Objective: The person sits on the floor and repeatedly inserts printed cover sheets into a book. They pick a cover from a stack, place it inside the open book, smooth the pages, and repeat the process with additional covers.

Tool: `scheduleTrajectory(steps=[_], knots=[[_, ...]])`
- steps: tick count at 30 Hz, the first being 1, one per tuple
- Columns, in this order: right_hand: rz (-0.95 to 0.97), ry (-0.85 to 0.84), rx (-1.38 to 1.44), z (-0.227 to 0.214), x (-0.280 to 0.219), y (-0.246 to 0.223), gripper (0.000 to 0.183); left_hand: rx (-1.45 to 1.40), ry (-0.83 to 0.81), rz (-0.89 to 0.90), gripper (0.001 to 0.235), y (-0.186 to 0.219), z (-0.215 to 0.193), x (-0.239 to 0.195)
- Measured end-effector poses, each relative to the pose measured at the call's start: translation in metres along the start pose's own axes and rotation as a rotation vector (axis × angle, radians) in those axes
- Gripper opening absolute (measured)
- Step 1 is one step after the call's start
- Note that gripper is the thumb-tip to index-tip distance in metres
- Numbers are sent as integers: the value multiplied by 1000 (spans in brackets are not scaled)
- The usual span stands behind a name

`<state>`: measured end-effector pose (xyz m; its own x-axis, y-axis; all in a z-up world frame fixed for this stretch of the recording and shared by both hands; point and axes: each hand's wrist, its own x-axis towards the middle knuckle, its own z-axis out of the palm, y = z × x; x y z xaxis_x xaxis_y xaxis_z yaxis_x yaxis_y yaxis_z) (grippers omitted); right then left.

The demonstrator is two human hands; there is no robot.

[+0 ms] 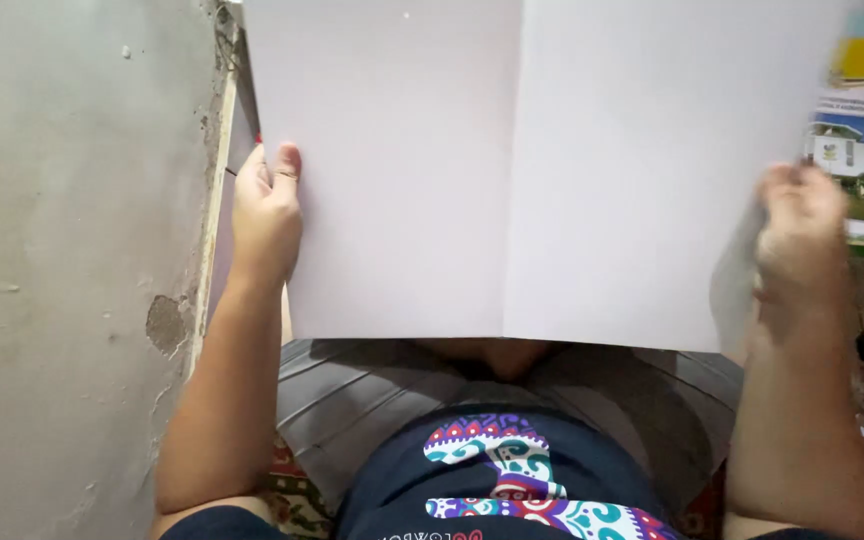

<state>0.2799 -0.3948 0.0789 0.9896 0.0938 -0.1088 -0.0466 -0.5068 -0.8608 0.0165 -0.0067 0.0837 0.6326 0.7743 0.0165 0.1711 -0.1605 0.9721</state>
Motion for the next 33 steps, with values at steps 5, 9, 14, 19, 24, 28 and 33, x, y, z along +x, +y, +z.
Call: scheduleTrajectory(steps=[5,9,14,19,24,28,33], knots=[[15,-249,-99,44,48,59,26,141,-28,-203,35,-69,16,30],[69,-289,-230,57,58,80,32,413,-39,-231,45,-125,17,43],[49,-332,-18,58,65,94,29,429,-51,-299,38,-107,20,40],[43,-300,-1,54,48,98,25,341,-55,-365,33,-98,23,29],[-11,-298,-17,55,52,106,29,279,-11,-352,33,-103,26,29],[-79,-308,197,59,55,110,19,140,29,-138,29,-106,15,19],[-77,-248,138,71,80,137,31,1035,24,242,70,-60,25,-23]])
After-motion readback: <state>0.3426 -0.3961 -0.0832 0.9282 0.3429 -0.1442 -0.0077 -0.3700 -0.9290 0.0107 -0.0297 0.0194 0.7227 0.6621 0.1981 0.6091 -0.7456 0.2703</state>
